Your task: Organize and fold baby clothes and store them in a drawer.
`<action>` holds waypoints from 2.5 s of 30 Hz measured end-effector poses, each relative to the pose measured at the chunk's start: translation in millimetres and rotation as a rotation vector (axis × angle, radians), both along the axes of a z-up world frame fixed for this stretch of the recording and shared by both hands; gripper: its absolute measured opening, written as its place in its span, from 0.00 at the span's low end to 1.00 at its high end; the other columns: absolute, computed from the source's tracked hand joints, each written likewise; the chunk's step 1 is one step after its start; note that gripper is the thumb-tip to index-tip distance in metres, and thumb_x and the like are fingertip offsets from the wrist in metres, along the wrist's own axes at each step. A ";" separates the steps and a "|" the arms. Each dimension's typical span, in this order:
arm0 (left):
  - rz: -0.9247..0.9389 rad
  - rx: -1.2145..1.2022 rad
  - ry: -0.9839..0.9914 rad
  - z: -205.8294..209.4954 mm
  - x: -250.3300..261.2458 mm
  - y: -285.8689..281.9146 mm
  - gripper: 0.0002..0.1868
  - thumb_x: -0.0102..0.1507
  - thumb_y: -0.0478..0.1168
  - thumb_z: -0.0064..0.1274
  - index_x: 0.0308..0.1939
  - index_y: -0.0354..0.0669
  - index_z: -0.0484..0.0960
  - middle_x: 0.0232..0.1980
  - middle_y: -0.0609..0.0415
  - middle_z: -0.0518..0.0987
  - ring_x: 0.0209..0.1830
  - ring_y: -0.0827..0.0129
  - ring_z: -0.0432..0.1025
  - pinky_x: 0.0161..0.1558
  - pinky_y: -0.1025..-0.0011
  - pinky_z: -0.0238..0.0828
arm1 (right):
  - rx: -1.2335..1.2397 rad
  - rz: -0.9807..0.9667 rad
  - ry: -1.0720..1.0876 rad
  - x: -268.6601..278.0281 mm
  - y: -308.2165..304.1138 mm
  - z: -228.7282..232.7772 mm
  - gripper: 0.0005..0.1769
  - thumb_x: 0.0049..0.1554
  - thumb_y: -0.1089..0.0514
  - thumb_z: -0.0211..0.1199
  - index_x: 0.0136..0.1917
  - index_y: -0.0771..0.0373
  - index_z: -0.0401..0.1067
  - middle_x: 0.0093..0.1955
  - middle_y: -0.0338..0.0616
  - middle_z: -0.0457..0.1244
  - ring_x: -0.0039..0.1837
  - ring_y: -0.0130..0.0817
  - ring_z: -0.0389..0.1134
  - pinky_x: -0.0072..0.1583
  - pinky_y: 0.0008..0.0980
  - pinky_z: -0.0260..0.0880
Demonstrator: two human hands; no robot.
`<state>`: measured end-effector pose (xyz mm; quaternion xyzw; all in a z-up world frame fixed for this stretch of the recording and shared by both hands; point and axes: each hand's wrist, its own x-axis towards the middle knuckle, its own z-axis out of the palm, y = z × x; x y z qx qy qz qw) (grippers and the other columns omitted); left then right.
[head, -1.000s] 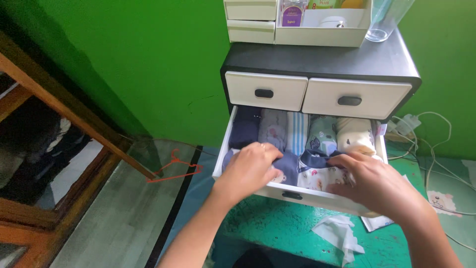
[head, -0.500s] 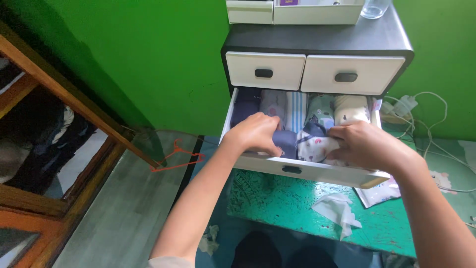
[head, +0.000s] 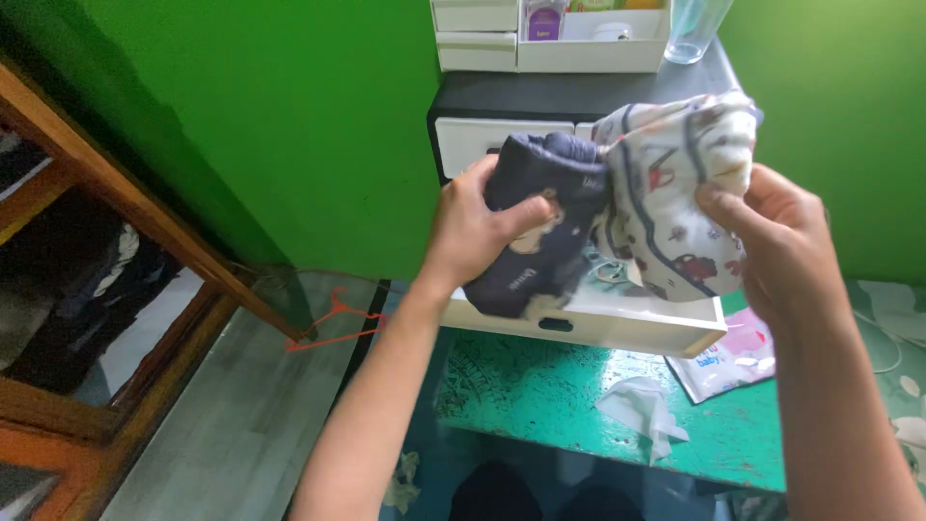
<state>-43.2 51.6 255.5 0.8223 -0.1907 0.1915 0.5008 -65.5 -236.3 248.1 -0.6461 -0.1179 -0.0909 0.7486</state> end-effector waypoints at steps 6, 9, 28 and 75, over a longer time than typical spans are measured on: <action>-0.329 -0.739 0.326 -13.8 -42.8 -27.9 0.20 0.60 0.48 0.61 0.48 0.36 0.83 0.42 0.53 0.83 0.39 0.73 0.78 0.43 0.73 0.77 | 0.286 0.005 0.032 -28.1 22.6 -29.8 0.28 0.66 0.58 0.60 0.75 0.69 0.59 0.64 0.51 0.66 0.62 0.36 0.70 0.60 0.37 0.76; -0.303 -0.828 0.295 -27.1 -71.0 -40.9 0.21 0.62 0.46 0.61 0.52 0.33 0.79 0.43 0.53 0.80 0.40 0.72 0.75 0.43 0.73 0.74 | 0.272 -0.024 0.001 -68.9 47.1 -16.2 0.43 0.61 0.51 0.64 0.79 0.55 0.40 0.68 0.55 0.61 0.67 0.41 0.65 0.61 0.42 0.71; -0.874 -1.017 1.273 -277.6 -190.8 -52.6 0.42 0.57 0.40 0.61 0.74 0.34 0.65 0.56 0.46 0.78 0.52 0.64 0.76 0.55 0.69 0.77 | 0.258 -0.286 0.420 -256.5 19.3 -367.0 0.60 0.40 0.56 0.72 0.80 0.53 0.45 0.70 0.47 0.57 0.70 0.44 0.59 0.67 0.49 0.58; 0.041 -1.222 0.793 -559.9 -133.0 41.0 0.38 0.63 0.61 0.52 0.57 0.25 0.75 0.48 0.34 0.82 0.40 0.47 0.80 0.42 0.52 0.80 | -0.892 -0.527 0.416 45.8 -123.6 -401.9 0.26 0.54 0.60 0.66 0.67 0.58 0.73 0.58 0.61 0.60 0.59 0.59 0.65 0.61 0.52 0.67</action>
